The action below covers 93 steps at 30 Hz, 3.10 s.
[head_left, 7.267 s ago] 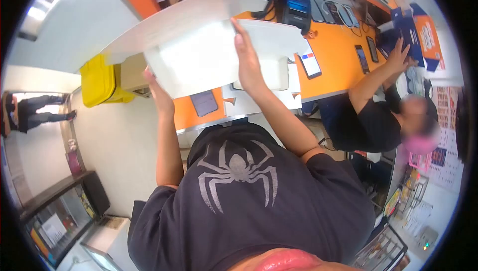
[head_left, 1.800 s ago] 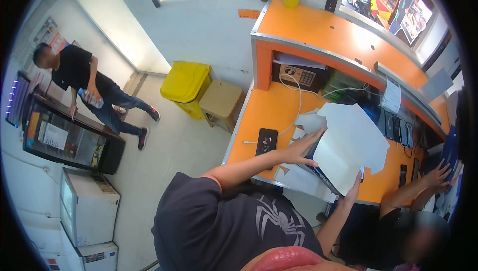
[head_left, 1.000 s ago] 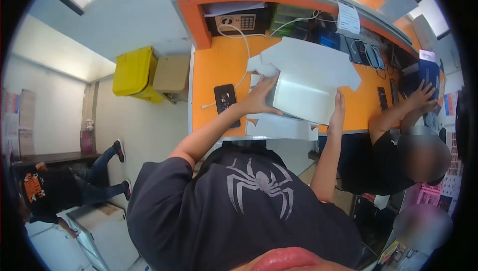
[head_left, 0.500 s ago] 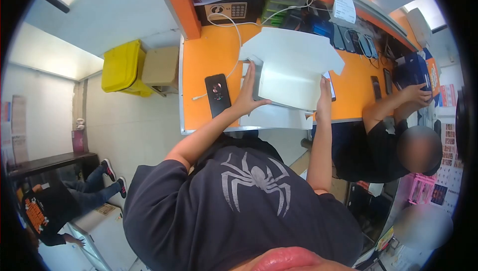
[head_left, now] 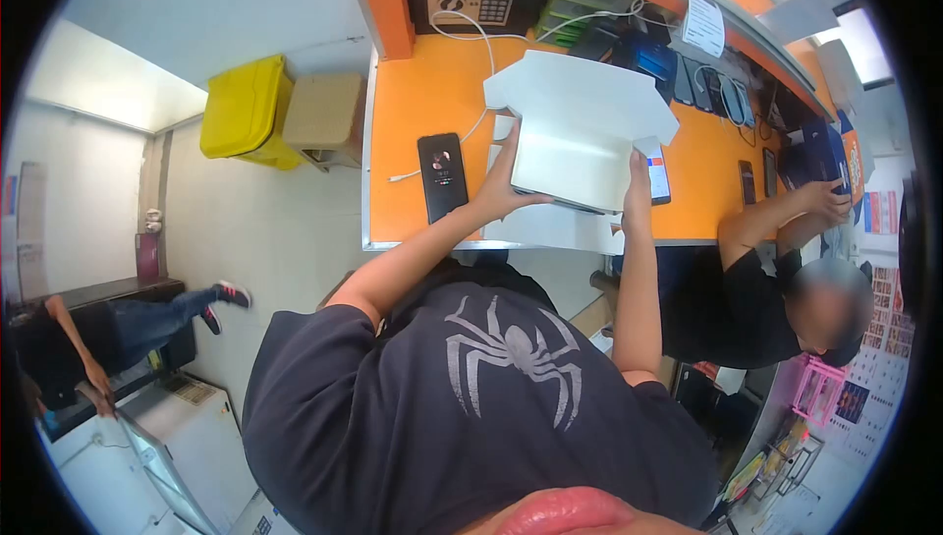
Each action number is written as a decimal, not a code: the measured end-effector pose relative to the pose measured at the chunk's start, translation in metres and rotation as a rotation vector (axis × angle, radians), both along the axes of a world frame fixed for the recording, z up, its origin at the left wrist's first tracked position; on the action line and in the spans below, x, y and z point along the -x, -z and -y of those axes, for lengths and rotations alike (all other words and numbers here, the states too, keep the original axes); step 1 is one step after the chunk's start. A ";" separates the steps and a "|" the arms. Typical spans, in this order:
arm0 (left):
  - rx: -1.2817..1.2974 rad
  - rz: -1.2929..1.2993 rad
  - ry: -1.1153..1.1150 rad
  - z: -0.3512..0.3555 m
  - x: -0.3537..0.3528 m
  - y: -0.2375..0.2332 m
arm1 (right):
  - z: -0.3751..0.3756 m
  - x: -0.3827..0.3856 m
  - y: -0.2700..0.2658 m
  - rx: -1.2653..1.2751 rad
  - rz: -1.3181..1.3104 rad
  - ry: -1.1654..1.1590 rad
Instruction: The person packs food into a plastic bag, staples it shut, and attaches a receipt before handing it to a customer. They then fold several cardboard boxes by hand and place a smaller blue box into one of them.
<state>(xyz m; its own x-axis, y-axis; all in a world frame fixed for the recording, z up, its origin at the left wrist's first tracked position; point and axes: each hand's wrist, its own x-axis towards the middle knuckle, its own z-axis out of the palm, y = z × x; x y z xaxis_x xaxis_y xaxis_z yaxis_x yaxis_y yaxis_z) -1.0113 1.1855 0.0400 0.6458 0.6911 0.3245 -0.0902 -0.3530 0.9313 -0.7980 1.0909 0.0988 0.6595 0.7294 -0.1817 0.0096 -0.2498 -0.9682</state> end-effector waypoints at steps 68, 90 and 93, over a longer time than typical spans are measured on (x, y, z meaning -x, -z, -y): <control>0.628 0.111 -0.153 -0.006 -0.010 -0.061 | 0.007 0.017 -0.012 -0.252 -0.199 0.133; 0.528 0.091 -0.249 -0.007 -0.025 -0.053 | 0.001 0.003 0.004 -0.089 -0.014 0.135; 0.564 0.102 -0.256 -0.006 -0.028 -0.050 | -0.001 -0.002 -0.004 -0.029 -0.026 0.117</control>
<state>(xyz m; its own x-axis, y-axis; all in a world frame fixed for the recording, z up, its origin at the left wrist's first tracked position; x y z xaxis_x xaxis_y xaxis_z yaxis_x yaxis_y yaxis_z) -0.9835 1.1916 0.0905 0.4218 0.9028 -0.0837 -0.1661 0.1677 0.9717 -0.7962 1.0922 0.1026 0.7360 0.6526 -0.1800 -0.0436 -0.2197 -0.9746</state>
